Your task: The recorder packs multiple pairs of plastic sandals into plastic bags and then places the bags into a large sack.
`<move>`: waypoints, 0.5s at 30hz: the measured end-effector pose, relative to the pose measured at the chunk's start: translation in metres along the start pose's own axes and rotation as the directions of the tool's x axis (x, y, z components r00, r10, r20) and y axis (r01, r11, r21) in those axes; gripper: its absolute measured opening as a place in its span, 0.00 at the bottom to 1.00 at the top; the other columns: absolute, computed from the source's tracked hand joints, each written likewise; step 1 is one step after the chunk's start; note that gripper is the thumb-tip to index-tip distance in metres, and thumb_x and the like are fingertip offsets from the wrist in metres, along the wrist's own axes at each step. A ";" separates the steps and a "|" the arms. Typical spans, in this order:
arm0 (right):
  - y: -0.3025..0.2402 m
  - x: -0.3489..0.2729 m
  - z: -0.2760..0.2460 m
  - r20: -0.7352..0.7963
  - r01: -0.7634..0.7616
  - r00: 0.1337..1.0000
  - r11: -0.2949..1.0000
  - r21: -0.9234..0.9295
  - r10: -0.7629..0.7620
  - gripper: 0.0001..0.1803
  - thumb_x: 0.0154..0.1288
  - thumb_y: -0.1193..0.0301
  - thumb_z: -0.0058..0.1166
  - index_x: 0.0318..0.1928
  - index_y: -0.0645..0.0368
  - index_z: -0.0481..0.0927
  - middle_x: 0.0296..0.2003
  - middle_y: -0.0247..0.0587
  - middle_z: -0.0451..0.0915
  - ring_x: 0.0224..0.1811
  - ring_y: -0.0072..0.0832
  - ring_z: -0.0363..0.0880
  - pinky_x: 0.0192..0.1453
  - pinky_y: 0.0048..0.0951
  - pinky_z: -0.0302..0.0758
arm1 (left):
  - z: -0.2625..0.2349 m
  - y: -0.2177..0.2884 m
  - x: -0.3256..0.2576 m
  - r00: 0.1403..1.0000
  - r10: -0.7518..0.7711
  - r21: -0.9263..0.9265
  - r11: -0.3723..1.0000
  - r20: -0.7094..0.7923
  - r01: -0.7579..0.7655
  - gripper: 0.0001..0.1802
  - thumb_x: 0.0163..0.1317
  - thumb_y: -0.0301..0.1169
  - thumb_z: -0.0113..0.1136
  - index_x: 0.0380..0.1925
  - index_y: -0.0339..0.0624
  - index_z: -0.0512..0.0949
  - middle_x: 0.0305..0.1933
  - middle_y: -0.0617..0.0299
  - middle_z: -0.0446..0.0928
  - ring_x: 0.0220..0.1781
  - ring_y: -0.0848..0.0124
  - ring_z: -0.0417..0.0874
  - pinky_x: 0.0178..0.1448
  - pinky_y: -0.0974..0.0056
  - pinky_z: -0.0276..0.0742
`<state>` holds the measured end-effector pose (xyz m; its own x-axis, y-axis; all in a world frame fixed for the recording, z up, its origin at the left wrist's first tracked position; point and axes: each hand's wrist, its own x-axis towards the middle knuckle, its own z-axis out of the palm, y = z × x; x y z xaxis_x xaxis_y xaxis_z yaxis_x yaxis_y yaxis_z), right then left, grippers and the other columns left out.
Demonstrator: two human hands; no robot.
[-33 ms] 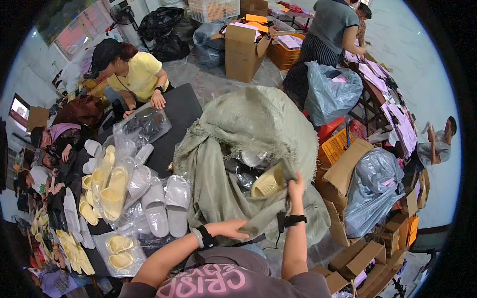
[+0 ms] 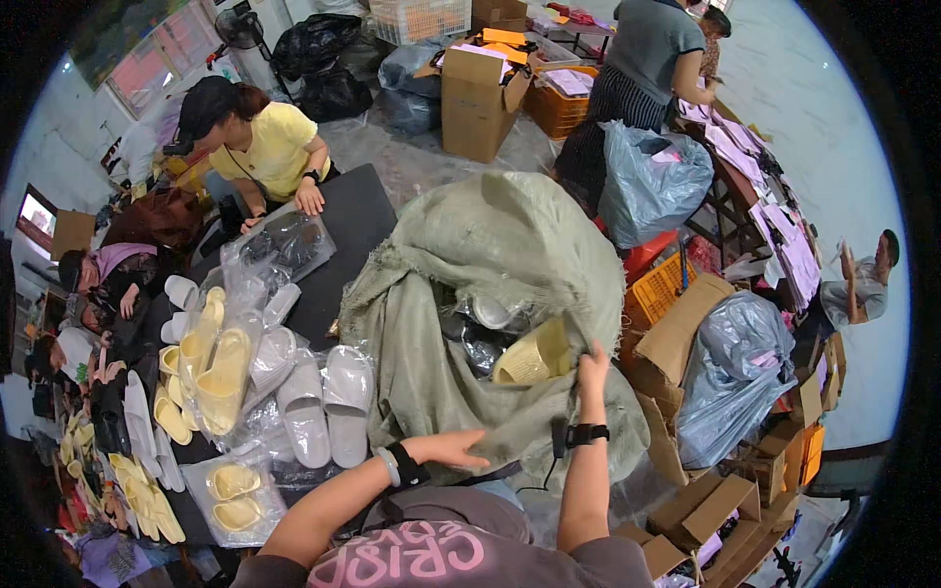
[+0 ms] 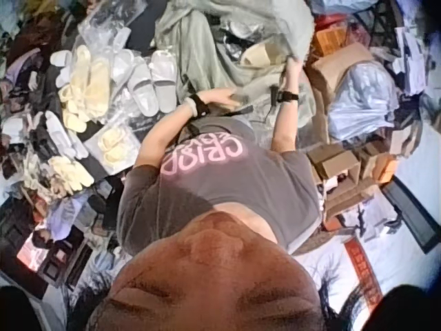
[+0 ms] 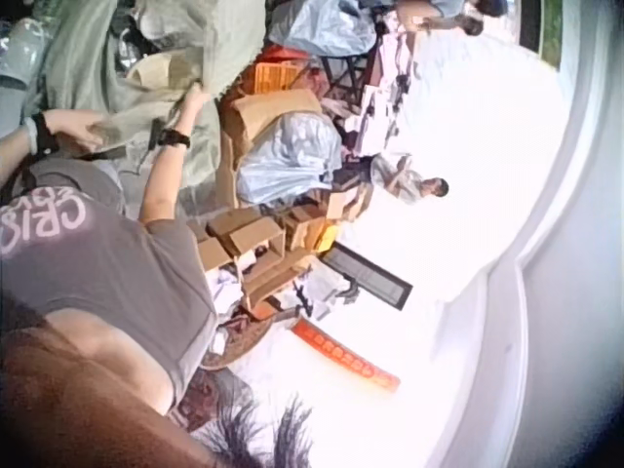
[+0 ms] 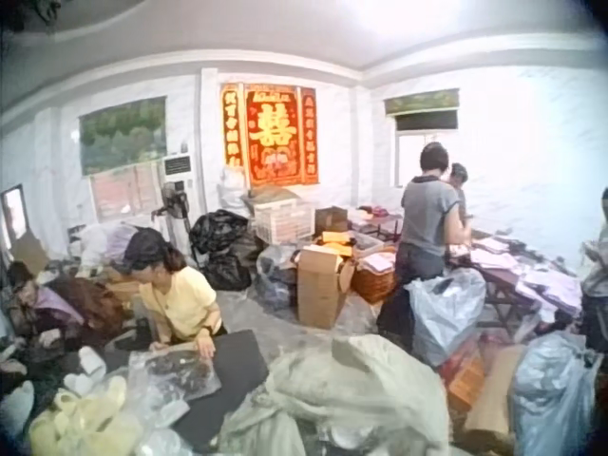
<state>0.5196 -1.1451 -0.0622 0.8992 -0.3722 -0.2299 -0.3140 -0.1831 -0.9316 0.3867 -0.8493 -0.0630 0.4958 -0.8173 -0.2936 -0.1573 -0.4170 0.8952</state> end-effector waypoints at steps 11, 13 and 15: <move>-0.024 -0.060 -0.012 0.301 -0.270 0.938 0.906 0.326 0.172 0.25 0.58 0.83 0.36 0.57 0.63 0.74 0.42 0.40 0.80 0.38 0.29 0.79 0.42 0.30 0.77 | -0.108 -0.005 0.048 0.747 -0.070 -0.061 0.997 -0.661 0.040 0.20 0.68 0.36 0.54 0.56 0.38 0.74 0.60 0.47 0.74 0.60 0.54 0.76 0.63 0.56 0.71; -0.017 -0.059 -0.023 0.343 -0.228 0.931 0.931 0.284 0.123 0.28 0.57 0.83 0.36 0.59 0.64 0.73 0.44 0.37 0.79 0.40 0.26 0.77 0.43 0.27 0.75 | -0.131 0.001 0.064 0.790 -0.051 0.091 0.987 -0.610 0.135 0.24 0.67 0.38 0.55 0.60 0.41 0.72 0.66 0.48 0.68 0.68 0.51 0.67 0.70 0.51 0.63; -0.015 -0.054 -0.023 0.344 -0.162 0.937 0.949 0.269 0.062 0.29 0.57 0.83 0.35 0.61 0.64 0.72 0.45 0.36 0.79 0.40 0.25 0.76 0.45 0.25 0.73 | -0.151 0.004 0.081 0.814 -0.101 0.176 0.954 -0.572 0.242 0.27 0.65 0.39 0.56 0.62 0.42 0.69 0.69 0.48 0.65 0.69 0.50 0.65 0.70 0.49 0.63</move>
<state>0.4684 -1.1429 -0.0296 0.9278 -0.0468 -0.3702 -0.3617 0.1311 -0.9230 0.5550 -0.8570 -0.0325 0.9080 -0.3956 -0.1380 -0.1800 -0.6658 0.7241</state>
